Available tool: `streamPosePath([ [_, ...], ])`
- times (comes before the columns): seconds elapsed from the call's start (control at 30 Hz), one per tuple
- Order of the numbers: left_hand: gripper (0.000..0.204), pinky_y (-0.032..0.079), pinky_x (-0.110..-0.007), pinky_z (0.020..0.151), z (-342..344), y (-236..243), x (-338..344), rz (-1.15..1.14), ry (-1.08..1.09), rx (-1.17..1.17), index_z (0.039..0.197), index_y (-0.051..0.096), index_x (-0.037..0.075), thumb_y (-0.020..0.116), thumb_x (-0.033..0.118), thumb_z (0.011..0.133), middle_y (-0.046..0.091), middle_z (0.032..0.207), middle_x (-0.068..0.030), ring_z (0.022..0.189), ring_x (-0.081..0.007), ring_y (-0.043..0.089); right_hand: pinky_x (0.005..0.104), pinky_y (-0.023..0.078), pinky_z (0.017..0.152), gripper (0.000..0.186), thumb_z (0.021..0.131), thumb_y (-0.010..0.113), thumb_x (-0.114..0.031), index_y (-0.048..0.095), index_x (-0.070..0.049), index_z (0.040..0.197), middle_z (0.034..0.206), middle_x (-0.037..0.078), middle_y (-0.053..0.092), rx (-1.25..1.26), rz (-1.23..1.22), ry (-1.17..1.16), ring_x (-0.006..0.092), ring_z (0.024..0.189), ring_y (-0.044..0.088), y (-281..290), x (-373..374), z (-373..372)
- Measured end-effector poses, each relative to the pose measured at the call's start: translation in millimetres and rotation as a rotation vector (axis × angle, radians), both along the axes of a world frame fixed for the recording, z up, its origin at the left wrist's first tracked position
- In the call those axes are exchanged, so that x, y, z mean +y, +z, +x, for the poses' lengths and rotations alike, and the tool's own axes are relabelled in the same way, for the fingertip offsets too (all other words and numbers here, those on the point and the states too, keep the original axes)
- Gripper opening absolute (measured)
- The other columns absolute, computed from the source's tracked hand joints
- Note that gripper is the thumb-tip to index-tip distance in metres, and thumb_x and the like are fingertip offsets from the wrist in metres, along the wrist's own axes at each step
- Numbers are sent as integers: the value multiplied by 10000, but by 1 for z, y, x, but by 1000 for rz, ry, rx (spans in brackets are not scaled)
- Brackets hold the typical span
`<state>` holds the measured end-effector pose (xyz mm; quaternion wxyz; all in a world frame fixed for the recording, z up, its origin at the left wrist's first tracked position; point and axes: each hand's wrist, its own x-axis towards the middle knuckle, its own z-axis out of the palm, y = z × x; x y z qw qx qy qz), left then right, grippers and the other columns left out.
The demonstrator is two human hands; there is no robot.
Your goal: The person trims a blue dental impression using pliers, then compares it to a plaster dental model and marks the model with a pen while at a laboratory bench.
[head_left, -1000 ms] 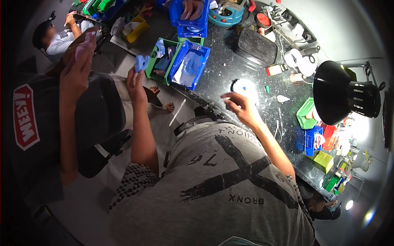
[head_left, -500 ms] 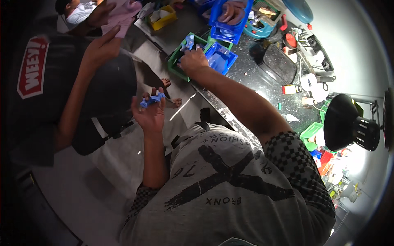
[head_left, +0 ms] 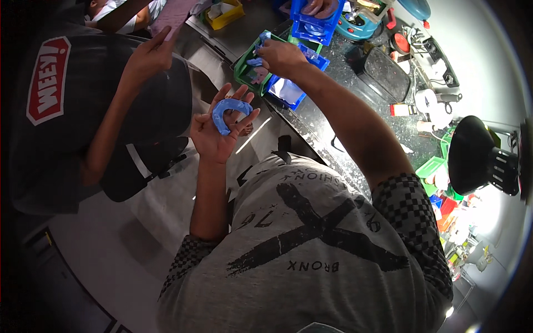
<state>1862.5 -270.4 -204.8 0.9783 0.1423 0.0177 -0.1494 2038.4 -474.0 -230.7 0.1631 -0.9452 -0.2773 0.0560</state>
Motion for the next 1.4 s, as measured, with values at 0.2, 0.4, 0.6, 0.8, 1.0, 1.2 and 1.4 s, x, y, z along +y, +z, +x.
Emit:
streamPosePath([
  [0.2, 666, 300, -669, 1207, 1, 5, -21, 1, -139, -29, 1558, 330, -37, 408, 270, 972, 224, 1645, -357, 1537, -476, 270, 376, 562, 817, 250, 1031, 595, -283, 711, -126, 1188, 999, 111, 727, 190, 593, -293, 266, 928, 726, 39, -54, -56],
  [0.4, 533, 449, -644, 1124, 5, 1, -76, -48, -351, 85, 1427, 476, -71, 374, 272, 1034, 261, 1613, -385, 1491, -514, 336, 416, 607, 883, 286, 1092, 523, -210, 518, -18, 1305, 1082, 182, 718, 411, 1582, -499, 239, 967, 736, 36, -142, -202],
  [0.6, 571, 641, -544, 905, 9, -6, -151, -17, -680, 337, 1317, 540, -61, 425, 430, 1048, 541, 1370, -417, 1175, -520, 648, 363, 651, 834, 238, 964, 693, -1, 539, -94, 1120, 1073, 74, 636, 386, 1724, -991, 179, 953, 731, 7, -192, -315],
  [0.8, 585, 533, -654, 1001, -6, 11, -228, 305, -764, 135, 1314, 518, -20, 375, 497, 1080, 564, 1320, -368, 1225, -488, 600, 345, 621, 903, 594, 963, 696, 10, 418, 25, 1487, 1183, 177, 728, 272, 1764, -1119, 215, 1045, 730, 16, -211, -365],
  [1.0, 615, 430, -626, 1140, -35, 15, -277, 526, -672, -32, 1357, 483, -86, 385, 452, 1076, 540, 1368, -349, 1303, -444, 552, 331, 666, 823, 326, 991, 664, -21, 585, 76, 1291, 1137, 164, 722, 424, 1862, -1124, 205, 997, 735, 15, -247, -374],
  [1.2, 634, 373, -583, 1198, -52, 5, -292, 381, -663, 49, 1458, 398, -135, 454, 330, 1030, 469, 1477, -365, 1405, -443, 484, 350, 664, 851, 300, 1039, 569, -52, 551, 95, 1300, 1148, 186, 712, 454, 1933, -1036, 245, 1023, 738, 13, -273, -378],
  [1.4, 616, 446, -537, 1154, -33, 6, -293, 574, -689, -82, 1475, 397, -114, 493, 276, 1008, 537, 1421, -352, 1338, -429, 564, 362, 652, 878, 305, 1030, 581, -61, 536, 89, 1291, 1162, 193, 705, 495, 1874, -1001, 251, 1053, 727, 23, -277, -358],
])
